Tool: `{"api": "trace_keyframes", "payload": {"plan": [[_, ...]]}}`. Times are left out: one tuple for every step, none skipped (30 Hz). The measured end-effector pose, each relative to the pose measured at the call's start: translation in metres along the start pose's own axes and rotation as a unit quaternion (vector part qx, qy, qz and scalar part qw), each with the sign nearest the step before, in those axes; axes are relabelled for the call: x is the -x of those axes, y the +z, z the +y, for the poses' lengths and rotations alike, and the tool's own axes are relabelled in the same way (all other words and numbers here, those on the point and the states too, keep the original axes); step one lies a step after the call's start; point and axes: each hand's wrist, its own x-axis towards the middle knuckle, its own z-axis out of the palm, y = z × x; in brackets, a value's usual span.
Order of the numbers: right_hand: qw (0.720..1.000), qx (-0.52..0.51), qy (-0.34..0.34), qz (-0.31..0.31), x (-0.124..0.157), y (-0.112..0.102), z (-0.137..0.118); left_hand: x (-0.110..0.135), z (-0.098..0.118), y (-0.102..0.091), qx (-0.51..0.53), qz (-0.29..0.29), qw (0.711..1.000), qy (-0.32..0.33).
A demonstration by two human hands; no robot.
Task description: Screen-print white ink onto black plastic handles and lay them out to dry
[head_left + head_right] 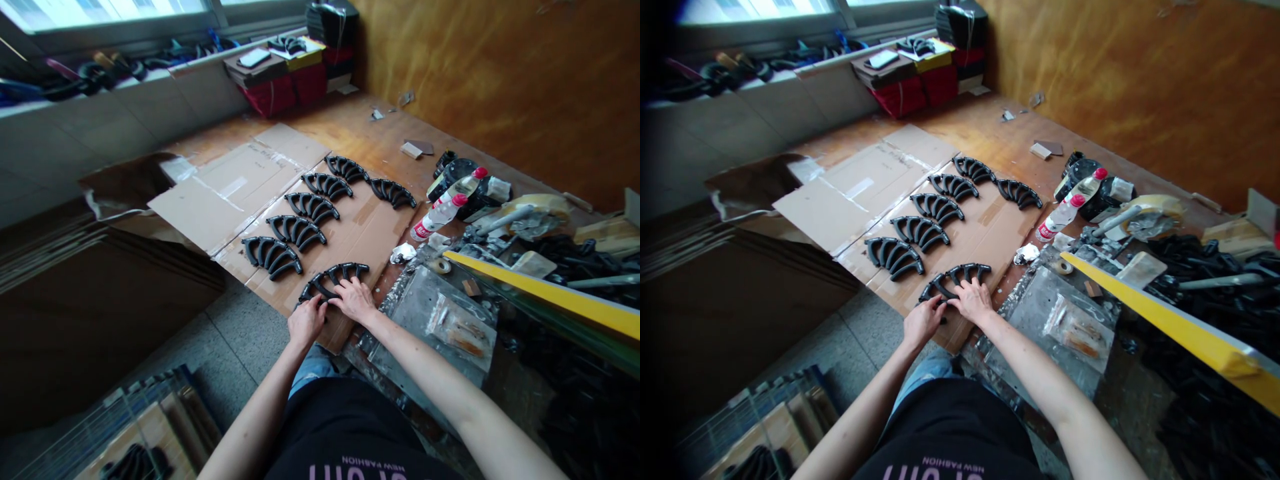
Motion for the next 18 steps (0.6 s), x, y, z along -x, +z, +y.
{"api": "trace_keyframes", "payload": {"plan": [[1.0,-0.003,-0.004,-0.003,0.0,0.0,-0.001,0.0,0.0,0.0,0.005,0.0,1.0,0.002],[1.0,-0.005,-0.004,-0.007,0.001,0.0,-0.003,0.0,0.0,0.0,0.009,0.0,1.0,0.002],[1.0,-0.005,-0.001,-0.01,0.0,0.001,-0.005,-0.001,0.0,0.001,0.011,0.0,1.0,0.003],[1.0,-0.004,0.006,-0.012,0.0,0.002,-0.008,-0.001,0.0,0.001,0.012,-0.001,1.0,0.002],[1.0,-0.003,0.015,-0.013,0.0,0.003,-0.01,-0.002,0.0,0.0,0.013,-0.002,1.0,0.002],[1.0,-0.004,0.027,-0.011,-0.001,0.004,-0.013,-0.003,0.0,0.0,0.014,-0.004,1.0,0.002],[0.999,-0.005,0.037,-0.01,-0.001,0.005,-0.016,-0.004,0.0,-0.001,0.015,-0.006,1.0,0.003],[0.999,-0.009,0.047,-0.008,-0.001,0.006,-0.018,-0.005,0.0,-0.002,0.016,-0.009,1.0,0.004],[0.998,-0.013,0.055,-0.006,-0.002,0.007,-0.019,-0.006,-0.001,-0.003,0.016,-0.012,1.0,0.004],[0.998,-0.017,0.06,-0.004,-0.002,0.007,-0.02,-0.007,-0.001,-0.004,0.015,-0.015,1.0,0.006],[0.998,-0.021,0.063,-0.001,-0.003,0.007,-0.021,-0.009,-0.001,-0.005,0.015,-0.019,1.0,0.008],[0.998,-0.022,0.062,0.001,-0.003,0.007,-0.021,-0.01,-0.001,-0.006,0.014,-0.024,1.0,0.012],[0.998,-0.022,0.059,0.005,-0.004,0.007,-0.021,-0.011,0.0,-0.007,0.013,-0.028,0.999,0.017],[0.998,-0.021,0.055,0.008,-0.006,0.006,-0.021,-0.012,0.0,-0.008,0.013,-0.033,0.999,0.021],[0.998,-0.019,0.051,0.01,-0.007,0.006,-0.02,-0.012,0.0,-0.01,0.013,-0.039,0.999,0.024],[0.999,-0.017,0.048,0.009,-0.008,0.006,-0.02,-0.013,0.0,-0.011,0.013,-0.044,0.999,0.025],[0.999,-0.018,0.045,0.008,-0.009,0.005,-0.02,-0.013,-0.001,-0.012,0.013,-0.048,0.998,0.025],[0.999,-0.021,0.043,0.005,-0.009,0.005,-0.02,-0.012,-0.001,-0.013,0.013,-0.051,0.998,0.024]]}}
